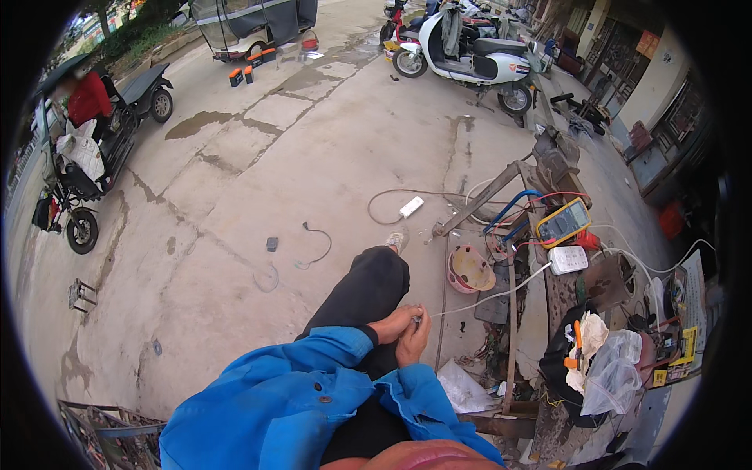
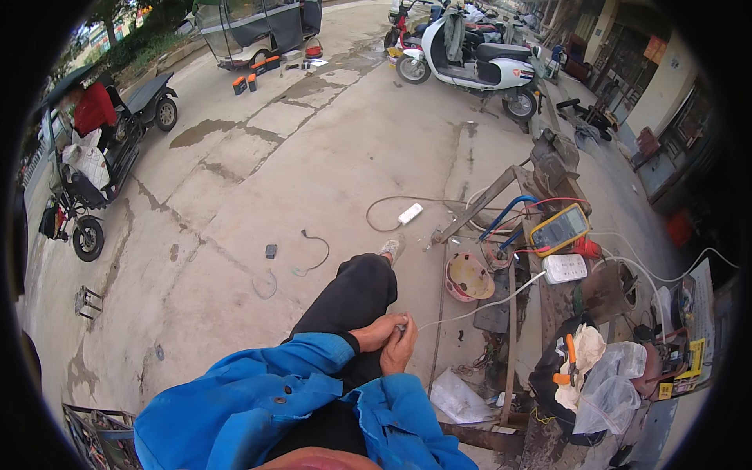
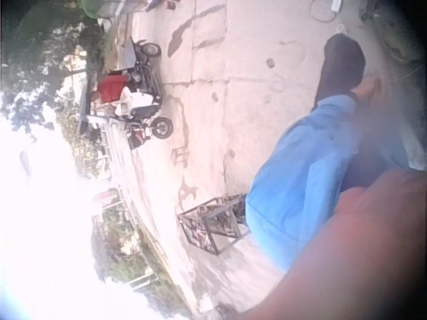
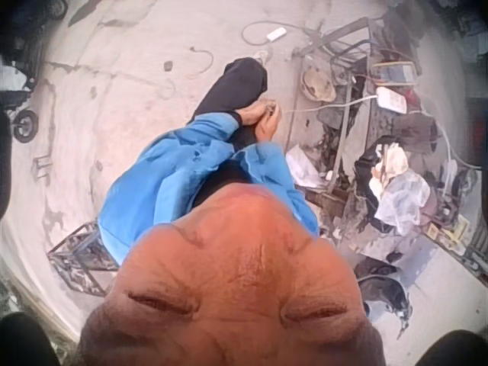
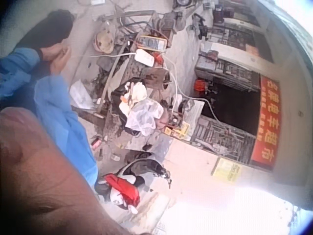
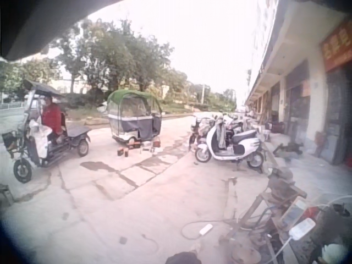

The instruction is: The person uses a multimeter to test a small white electrical component and a power strip. They repeatedly connect the multimeter probes to the component and the power strip, checking readings on the multimeter display.

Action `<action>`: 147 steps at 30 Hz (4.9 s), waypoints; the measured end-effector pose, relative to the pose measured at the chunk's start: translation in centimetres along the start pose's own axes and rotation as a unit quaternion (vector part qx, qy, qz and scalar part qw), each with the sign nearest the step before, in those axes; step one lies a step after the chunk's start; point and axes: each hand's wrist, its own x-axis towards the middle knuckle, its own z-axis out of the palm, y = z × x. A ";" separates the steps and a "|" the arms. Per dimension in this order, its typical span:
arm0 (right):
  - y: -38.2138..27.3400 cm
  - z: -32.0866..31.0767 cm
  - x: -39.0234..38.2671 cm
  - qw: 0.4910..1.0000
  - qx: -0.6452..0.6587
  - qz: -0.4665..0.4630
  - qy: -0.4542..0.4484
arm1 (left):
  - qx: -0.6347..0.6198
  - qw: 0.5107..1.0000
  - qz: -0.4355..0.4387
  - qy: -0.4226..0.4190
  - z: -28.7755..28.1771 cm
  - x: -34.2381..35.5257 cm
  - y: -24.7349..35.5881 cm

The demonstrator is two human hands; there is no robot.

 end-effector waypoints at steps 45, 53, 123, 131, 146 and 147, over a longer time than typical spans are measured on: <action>-3.7 -3.5 7.2 0.994 -0.090 0.046 -0.049 | -0.037 0.994 -0.064 -0.077 1.8 2.2 4.3; -5.1 -4.9 8.6 0.968 -0.206 -0.089 -0.115 | -0.010 0.992 -0.099 -0.077 1.8 1.3 7.1; -3.6 -27.5 34.0 0.883 -0.332 0.233 0.237 | -0.065 0.979 -0.061 -0.181 3.6 2.3 7.5; -5.7 -25.1 28.0 0.836 -0.436 0.170 0.286 | -0.070 0.979 -0.059 -0.184 3.4 2.2 7.3; -17.4 -18.4 18.7 0.744 0.663 0.040 0.075 | -0.091 0.974 -0.059 -0.199 3.7 2.0 7.3; -17.9 -18.1 18.8 0.723 0.687 0.037 0.057 | -0.101 0.974 -0.058 -0.194 3.7 2.0 7.3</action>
